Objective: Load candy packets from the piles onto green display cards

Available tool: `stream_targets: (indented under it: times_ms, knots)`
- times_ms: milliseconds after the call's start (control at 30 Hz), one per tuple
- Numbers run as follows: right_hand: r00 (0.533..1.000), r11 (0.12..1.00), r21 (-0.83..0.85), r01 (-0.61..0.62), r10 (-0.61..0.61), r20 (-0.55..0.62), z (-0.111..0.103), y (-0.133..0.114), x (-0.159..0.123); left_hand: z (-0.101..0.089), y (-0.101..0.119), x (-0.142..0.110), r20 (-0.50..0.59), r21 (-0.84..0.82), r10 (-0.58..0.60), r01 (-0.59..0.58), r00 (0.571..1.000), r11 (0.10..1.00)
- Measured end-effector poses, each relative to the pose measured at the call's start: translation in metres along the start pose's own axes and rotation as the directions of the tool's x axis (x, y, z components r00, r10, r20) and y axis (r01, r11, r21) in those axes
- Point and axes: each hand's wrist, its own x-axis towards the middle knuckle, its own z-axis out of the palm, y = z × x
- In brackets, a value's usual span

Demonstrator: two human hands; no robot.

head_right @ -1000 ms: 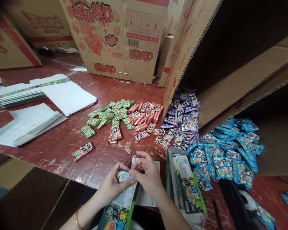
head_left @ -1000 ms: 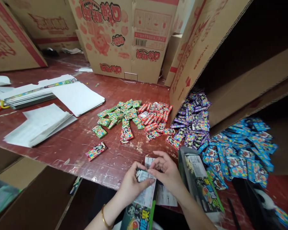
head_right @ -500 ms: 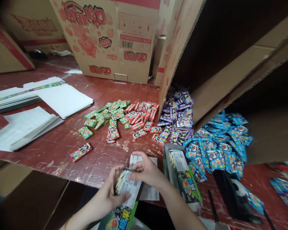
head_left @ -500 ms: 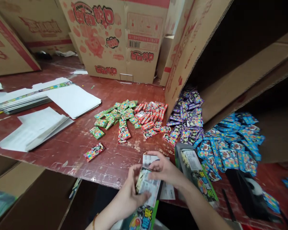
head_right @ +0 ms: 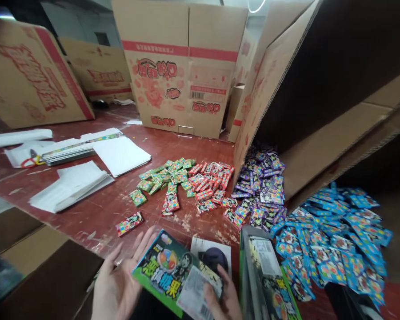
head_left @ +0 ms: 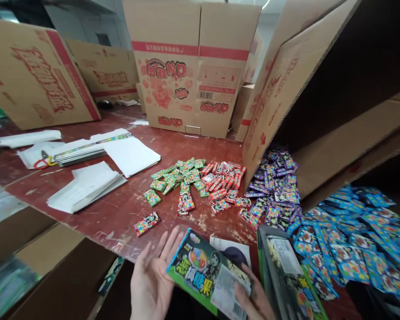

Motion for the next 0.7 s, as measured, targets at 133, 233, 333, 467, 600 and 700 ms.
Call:
stream_targets:
  times_ms: [133, 233, 333, 467, 600, 700]
  knots:
    - [0.994, 0.993, -0.04, 0.107, -0.106, 0.031, 0.004, 0.012, -0.011, 0.002, -0.019, -0.012, 0.104, 0.247, 0.135, -0.157, 0.985, 0.956]
    - [0.943, 0.936, -0.122, 0.33, -0.321, 0.087, 0.017, -0.006, -0.015, 0.001, -0.027, -0.018, 0.23, 0.366, 0.152, -0.23, 0.961, 0.902]
    - [0.828, 0.803, -0.206, 0.56, -0.547, 0.119, 0.025, -0.027, -0.013, -0.009, -0.035, -0.019, 0.339, 0.43, 0.089, -0.238, 0.937, 0.871]
    - [0.738, 0.717, -0.186, 0.672, -0.626, 0.253, 0.029, -0.027, -0.009, -0.031, -0.051, -0.017, 0.393, 0.551, 0.13, -0.346, 0.91, 0.759]
    - [0.753, 0.734, -0.169, 0.657, -0.637, 0.165, 0.036, -0.009, -0.01, -0.043, -0.06, -0.013, 0.415, 0.663, 0.114, -0.385, 0.903, 0.642]
    - [0.775, 0.748, -0.206, 0.631, -0.614, 0.149, 0.04, -0.003, -0.009, -0.043, -0.061, -0.009, 0.403, 0.705, 0.093, -0.374, 0.91, 0.602]
